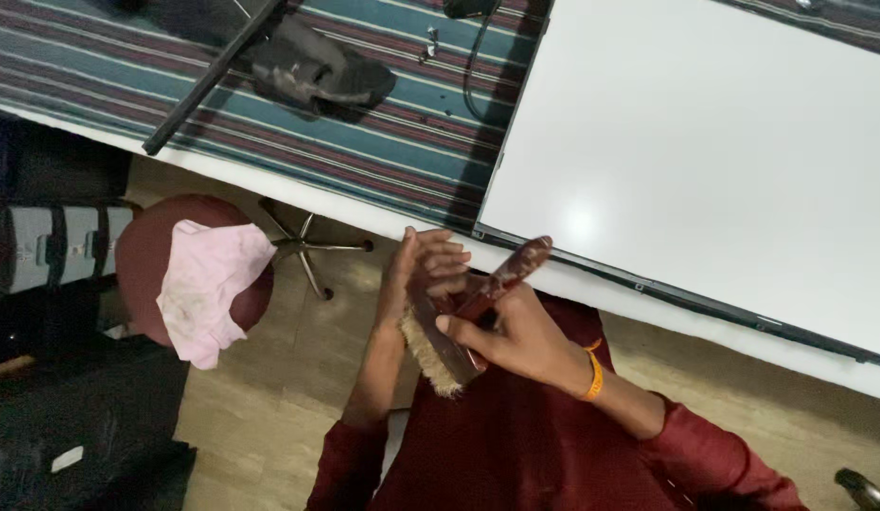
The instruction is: The person uses a light blue electric screwdriver to remove screws from the back of a white flat panel. They then use a brush to sweep debris off the panel and apply black tape to the edge.
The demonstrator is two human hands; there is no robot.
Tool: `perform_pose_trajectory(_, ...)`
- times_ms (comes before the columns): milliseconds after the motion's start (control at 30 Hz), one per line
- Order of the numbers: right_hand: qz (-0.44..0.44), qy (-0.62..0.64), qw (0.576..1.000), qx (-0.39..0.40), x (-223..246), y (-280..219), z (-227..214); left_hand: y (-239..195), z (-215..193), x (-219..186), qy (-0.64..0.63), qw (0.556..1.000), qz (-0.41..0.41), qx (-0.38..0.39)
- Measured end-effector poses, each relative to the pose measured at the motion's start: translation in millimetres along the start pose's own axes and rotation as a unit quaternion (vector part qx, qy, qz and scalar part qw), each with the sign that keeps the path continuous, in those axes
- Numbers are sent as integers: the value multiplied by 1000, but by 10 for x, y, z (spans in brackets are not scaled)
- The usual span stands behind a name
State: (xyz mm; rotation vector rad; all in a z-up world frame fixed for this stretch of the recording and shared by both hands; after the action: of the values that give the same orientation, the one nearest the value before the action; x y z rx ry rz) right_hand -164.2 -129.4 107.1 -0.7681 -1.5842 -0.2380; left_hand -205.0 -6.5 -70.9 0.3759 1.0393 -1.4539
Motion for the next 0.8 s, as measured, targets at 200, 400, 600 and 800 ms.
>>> perform_pose_trajectory(200, 82, -56, 995, -18, -229, 486, 187, -464, -539, -329, 125, 990, 59, -25)
perform_pose_trajectory(400, 11, -18, 998, -59, 69, 478, 118, -360, -596, -813, 129, 969, 161, -137)
perform_pose_trajectory(600, 89, -82, 993, 10, -328, -20, -60, 274, -358, -1329, 337, 901, 244, -121)
perform_pose_trajectory(800, 185, -104, 972, -102, -838, -555, -523, 995, -325, -1274, 548, 788, 240, -144)
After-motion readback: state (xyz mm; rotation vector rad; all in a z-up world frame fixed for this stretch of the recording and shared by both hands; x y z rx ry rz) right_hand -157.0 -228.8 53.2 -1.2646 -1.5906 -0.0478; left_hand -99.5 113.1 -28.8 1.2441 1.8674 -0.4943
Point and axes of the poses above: each hand's wrist, its own y-axis towards the middle knuckle, its own z-axis out of the palm, x = y × z, the point moved 8 cm from there along y, towards the middle knuckle, and after that the axes turned 10 degrees about z, right-handed, at the moved point
